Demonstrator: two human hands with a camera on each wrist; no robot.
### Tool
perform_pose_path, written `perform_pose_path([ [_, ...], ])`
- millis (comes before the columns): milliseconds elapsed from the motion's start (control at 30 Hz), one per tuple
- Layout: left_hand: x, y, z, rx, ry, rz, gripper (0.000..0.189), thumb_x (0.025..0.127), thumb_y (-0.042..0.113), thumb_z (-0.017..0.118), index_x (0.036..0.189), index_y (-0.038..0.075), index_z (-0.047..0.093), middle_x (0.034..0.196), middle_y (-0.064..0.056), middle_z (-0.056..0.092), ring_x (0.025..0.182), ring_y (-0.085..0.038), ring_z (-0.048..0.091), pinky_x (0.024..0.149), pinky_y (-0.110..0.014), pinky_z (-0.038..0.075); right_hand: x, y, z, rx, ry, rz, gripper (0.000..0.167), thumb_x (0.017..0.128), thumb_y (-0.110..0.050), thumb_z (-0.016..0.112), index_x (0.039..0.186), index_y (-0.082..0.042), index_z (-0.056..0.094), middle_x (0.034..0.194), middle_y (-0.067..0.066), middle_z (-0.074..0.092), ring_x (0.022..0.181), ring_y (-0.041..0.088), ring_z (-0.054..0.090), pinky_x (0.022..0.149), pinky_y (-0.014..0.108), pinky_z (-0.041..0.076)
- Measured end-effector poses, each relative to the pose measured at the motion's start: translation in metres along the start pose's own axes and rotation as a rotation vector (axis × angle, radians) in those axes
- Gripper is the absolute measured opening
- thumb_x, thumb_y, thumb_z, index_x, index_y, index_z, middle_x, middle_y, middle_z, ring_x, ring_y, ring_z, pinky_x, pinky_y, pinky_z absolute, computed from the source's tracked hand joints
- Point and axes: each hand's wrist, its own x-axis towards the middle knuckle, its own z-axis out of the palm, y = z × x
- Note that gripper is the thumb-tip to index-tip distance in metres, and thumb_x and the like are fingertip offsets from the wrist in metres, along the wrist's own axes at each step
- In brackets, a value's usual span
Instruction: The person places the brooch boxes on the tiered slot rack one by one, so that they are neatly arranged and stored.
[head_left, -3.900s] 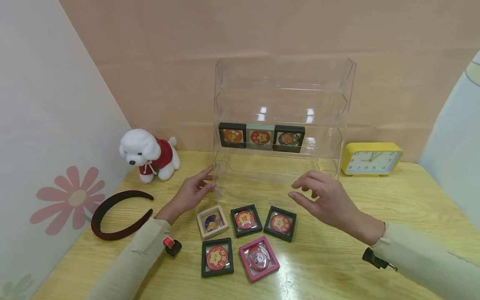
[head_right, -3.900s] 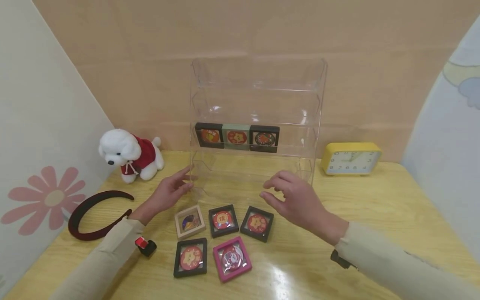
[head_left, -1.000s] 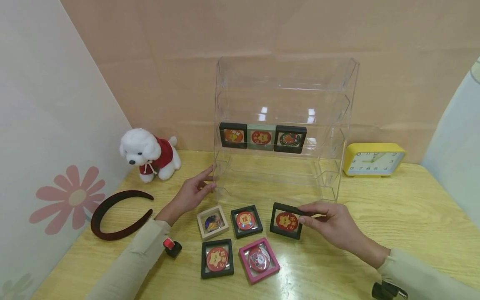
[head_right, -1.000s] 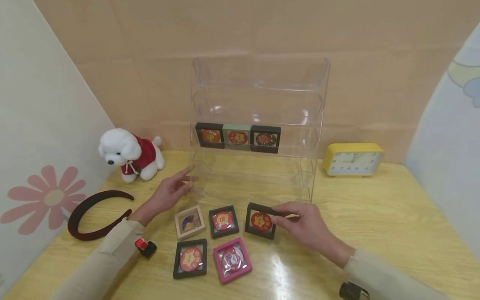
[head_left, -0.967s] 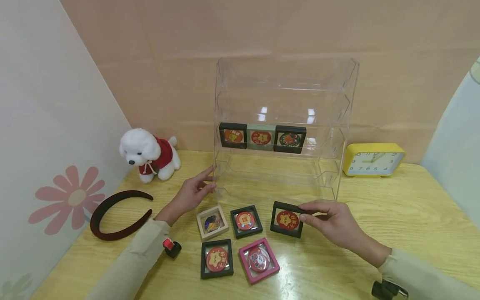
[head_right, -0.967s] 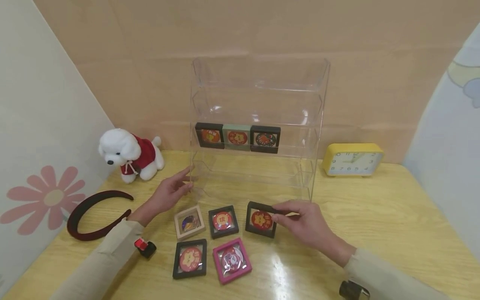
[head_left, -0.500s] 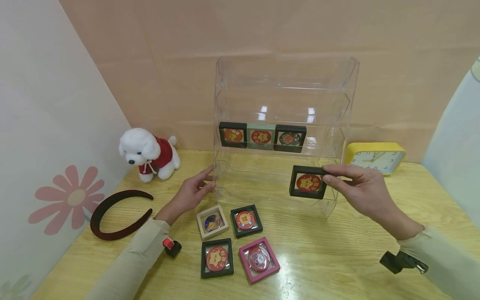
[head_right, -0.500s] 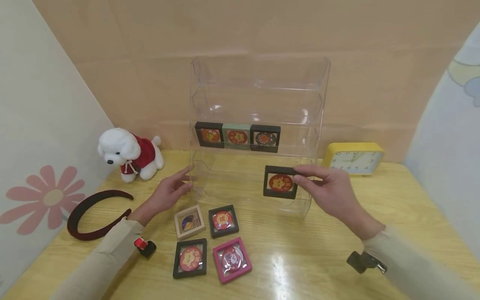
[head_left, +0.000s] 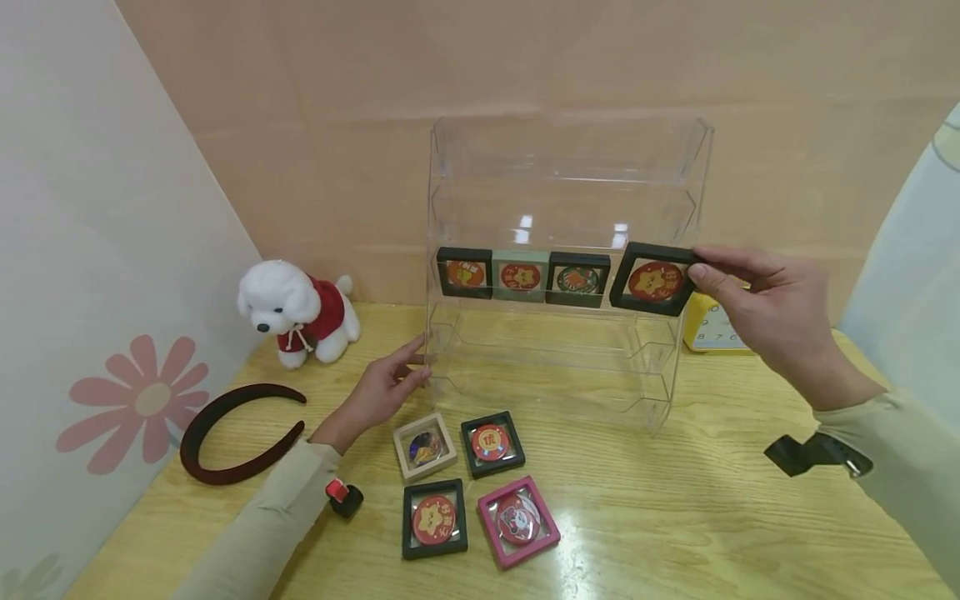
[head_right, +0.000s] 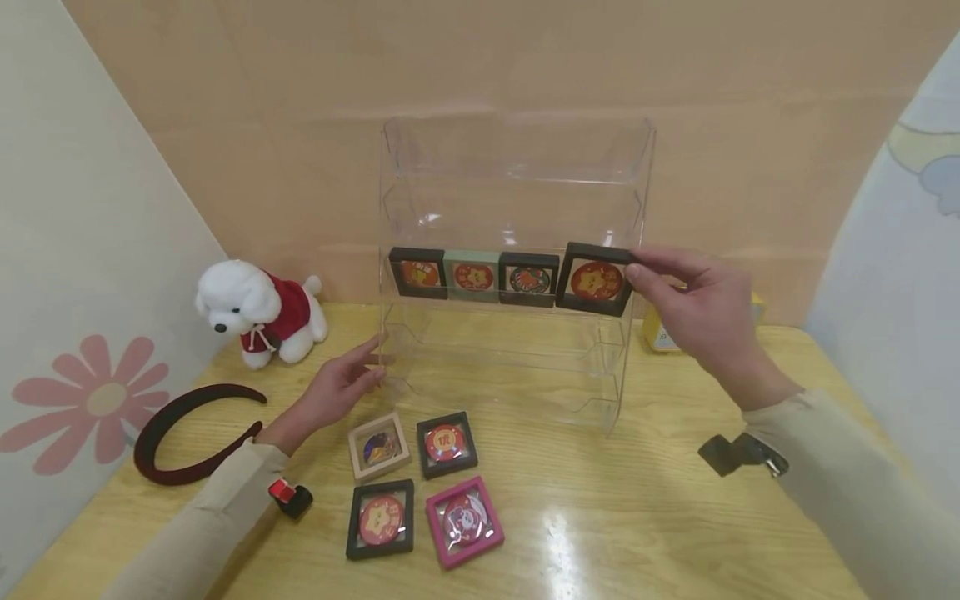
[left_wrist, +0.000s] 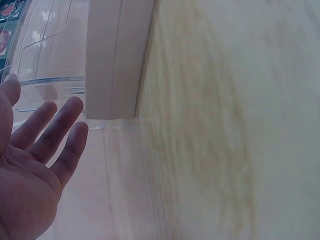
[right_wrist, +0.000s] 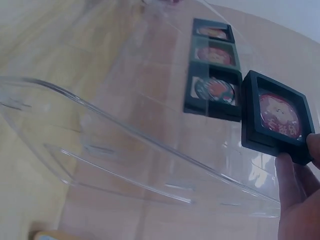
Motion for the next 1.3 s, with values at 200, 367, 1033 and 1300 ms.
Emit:
perform_pose_path([
  [200,-0.001,0.001,0.000,-0.005,0.004,0.008,0.049,0.094,-0.003,0.055,0.139,-0.012,0.036,0.113,-0.032,0.058,0.082,-0.040,0.064,0.071,-0.041,0.054,0.021,-0.002,0.002,-0.039,0.101,-0.017,0.024,0.083,0.009,0.067,0.107,0.010,0.068,0.095,0.000,0.071,0.079,0.007,0.068,0.072,0.017,0.050],
  [367,-0.001,0.000,0.000,-0.004,0.004,0.003,0.049,0.094,-0.003,0.055,0.139,-0.011,0.037,0.113,-0.032,0.058,0.082,-0.039,0.064,0.071,-0.040,0.054,0.032,0.007,0.006,-0.143,0.170,-0.081,0.022,0.082,0.006,0.069,0.104,0.006,0.071,0.096,0.005,0.071,0.084,0.005,0.067,0.070,0.014,0.049],
  [1033,0.004,-0.037,0.006,0.004,0.012,-0.003,0.052,0.095,0.002,0.056,0.143,-0.005,0.036,0.116,-0.027,0.059,0.083,-0.032,0.066,0.071,-0.040,0.054,0.030,0.026,0.021,-0.462,0.281,-0.219,0.019,0.079,0.002,0.074,0.098,0.002,0.074,0.098,0.017,0.069,0.093,-0.011,0.057,0.067,0.003,0.042],
  [1300,0.004,-0.041,0.006,-0.022,0.012,-0.001,0.053,0.095,0.008,0.058,0.144,0.001,0.038,0.115,-0.024,0.060,0.082,-0.024,0.066,0.071,-0.034,0.054,0.025,0.032,0.024,-0.577,0.271,-0.284,0.018,0.079,-0.005,0.076,0.097,-0.001,0.075,0.097,0.014,0.069,0.080,-0.006,0.031,0.064,0.023,0.026],
])
